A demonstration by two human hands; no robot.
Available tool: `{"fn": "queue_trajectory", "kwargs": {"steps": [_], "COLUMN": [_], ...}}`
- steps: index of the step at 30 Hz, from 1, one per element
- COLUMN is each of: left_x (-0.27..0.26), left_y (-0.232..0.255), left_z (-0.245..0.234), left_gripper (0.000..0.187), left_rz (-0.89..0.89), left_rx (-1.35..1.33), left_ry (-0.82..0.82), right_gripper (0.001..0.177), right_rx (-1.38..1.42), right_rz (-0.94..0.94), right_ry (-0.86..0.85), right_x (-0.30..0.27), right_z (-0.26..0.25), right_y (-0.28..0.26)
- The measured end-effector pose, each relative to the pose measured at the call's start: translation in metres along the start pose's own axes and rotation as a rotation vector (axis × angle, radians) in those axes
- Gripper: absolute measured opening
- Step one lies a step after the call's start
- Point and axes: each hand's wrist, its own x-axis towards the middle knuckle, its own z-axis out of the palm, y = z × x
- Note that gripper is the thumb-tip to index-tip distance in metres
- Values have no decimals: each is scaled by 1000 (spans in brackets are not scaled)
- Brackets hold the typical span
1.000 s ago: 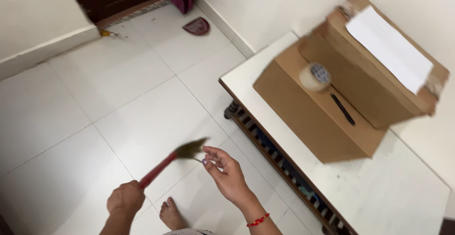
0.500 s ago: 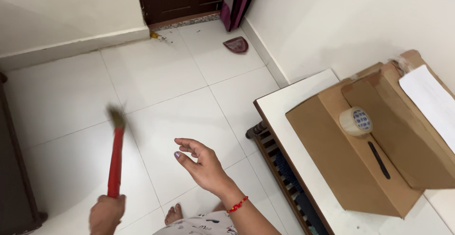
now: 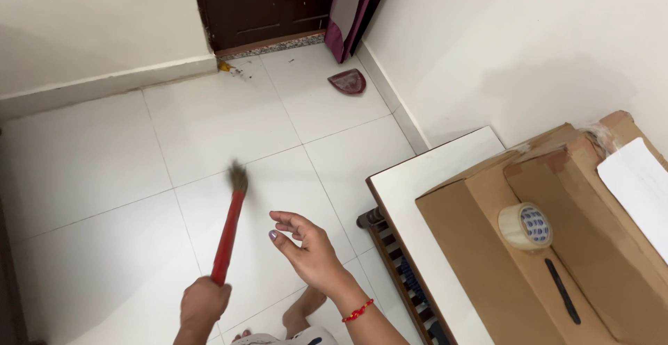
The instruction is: The person sweeps a tiled floor using a broom, moving debris into a dustpan and sweeping under a small table.
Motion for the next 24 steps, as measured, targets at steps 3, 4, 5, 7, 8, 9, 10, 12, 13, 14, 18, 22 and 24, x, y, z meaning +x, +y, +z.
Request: {"fn": "queue_trajectory", "kwargs": {"steps": [3, 4, 5, 7, 8, 9, 10, 12, 13, 14, 18, 22, 24], "left_x": [-10, -12, -14, -16, -15, -11, -7, 3, 8, 13, 24, 10, -5], "left_y": [51, 68, 85, 114, 127, 139, 150, 169, 175, 183, 197, 240, 270], "left_z": [11, 16, 23, 38, 47, 56, 64, 79, 85, 90, 77, 61, 58], "left_gripper": [40, 40, 40, 39, 39, 39, 39, 40, 40, 37, 32, 34, 54], "left_rz": [267, 267, 317, 368, 420, 474, 476, 574, 575, 485, 190, 98, 196], "left_rx": [164, 165, 220, 273, 385, 493, 489, 667, 664, 690, 519, 367, 303], "left_ry": [124, 123, 76, 25, -28, -78, -81, -113, -116, -149, -135, -89, -72], "right_gripper": [43, 43, 43, 43, 43, 44, 44, 44, 44, 44, 41, 40, 40], "right_rx": [-15, -14, -12, -11, -16, -24, -29, -11, -14, 17, -10, 9, 38], "right_rz": [-19, -18, -22, -22, -20, -20, -19, 11, 14, 15, 29, 81, 124], "right_ry": [9, 10, 7, 4, 2, -2, -2, 3, 3, 20, 122, 160, 179], "right_x": [17, 23, 28, 37, 41, 45, 49, 55, 56, 57, 57, 62, 70], "right_z": [-31, -41, -50, -68, -78, -89, -100, -123, -133, -145, -183, -203, -208], "right_y": [8, 10, 13, 19, 22, 25, 29, 37, 42, 47, 66, 78, 80]}}
